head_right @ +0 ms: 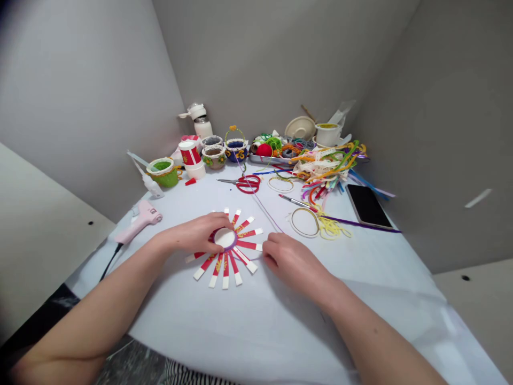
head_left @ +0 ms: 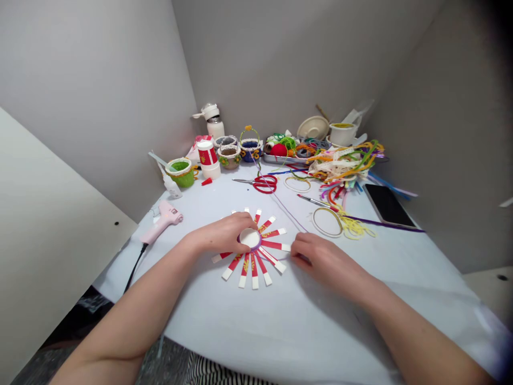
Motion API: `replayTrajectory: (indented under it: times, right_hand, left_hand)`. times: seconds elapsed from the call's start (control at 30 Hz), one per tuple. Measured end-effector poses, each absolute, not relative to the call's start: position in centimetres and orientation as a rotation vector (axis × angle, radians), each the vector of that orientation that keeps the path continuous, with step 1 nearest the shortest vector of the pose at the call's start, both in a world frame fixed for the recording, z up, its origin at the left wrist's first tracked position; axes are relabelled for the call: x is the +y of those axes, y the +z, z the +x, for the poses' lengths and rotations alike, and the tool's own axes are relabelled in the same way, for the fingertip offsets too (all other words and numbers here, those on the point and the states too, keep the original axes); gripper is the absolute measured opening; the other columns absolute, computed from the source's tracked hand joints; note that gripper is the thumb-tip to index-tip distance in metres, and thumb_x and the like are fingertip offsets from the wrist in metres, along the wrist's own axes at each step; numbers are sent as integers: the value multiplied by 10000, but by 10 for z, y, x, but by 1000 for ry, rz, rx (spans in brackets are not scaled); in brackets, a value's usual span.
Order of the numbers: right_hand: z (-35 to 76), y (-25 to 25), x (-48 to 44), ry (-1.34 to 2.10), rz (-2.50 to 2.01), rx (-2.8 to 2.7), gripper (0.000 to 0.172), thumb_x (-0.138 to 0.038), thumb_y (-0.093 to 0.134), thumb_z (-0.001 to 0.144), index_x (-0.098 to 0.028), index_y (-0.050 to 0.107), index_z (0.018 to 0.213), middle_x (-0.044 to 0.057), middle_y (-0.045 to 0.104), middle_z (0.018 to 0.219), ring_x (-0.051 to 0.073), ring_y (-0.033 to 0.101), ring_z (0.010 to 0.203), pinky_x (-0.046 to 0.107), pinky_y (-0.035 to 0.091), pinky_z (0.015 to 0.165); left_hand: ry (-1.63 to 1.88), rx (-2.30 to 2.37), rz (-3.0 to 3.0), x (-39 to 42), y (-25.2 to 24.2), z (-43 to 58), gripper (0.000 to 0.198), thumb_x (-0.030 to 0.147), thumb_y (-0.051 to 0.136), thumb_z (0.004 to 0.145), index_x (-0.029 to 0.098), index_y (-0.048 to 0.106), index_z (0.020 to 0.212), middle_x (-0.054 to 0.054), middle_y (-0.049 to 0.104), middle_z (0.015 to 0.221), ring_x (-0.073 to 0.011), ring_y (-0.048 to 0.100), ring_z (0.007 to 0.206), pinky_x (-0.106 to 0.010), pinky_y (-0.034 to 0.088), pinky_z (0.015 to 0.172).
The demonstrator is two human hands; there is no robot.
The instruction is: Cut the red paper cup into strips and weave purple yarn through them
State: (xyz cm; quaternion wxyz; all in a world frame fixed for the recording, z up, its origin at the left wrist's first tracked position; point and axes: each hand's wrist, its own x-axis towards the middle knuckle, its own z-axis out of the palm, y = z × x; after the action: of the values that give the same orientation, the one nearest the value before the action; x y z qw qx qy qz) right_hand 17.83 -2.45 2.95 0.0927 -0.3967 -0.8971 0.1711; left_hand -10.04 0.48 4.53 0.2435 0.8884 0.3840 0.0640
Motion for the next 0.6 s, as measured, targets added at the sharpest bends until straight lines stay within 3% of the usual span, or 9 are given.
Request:
replayTrajectory:
  times: [0.17,0.33,0.6]
  right_hand:
    - [164,15,-7,529,-1278,-2464,155,-213,615,900,-198,618,746,30,613,802,172,576,758,279,409,679]
    - [155,1,8,271,-1387,-2305,166,-210,597,901,-195,581,737,41,605,816,184,563,777,285,401,693]
    - [157,-3,10,407,-1434,-2294,163,-250,601,910,-198,600,755,33,622,830,176,571,762,276,395,686]
  left_hand:
    - [205,1073,2385,2,43,-97,533,247,674,771,199,547,1286,-104,611,1230,-303,562,1172,-413,467,988]
    - [232,1045,2350,0,40,-93,631,217,681,766,196,486,1366,-129,586,1325,-324,538,1243,-433,455,1021]
    - [352,1031,2337,-1,38,-95,738,265,717,774,219,405,1441,-124,504,1353,-292,540,1231,-412,453,1051]
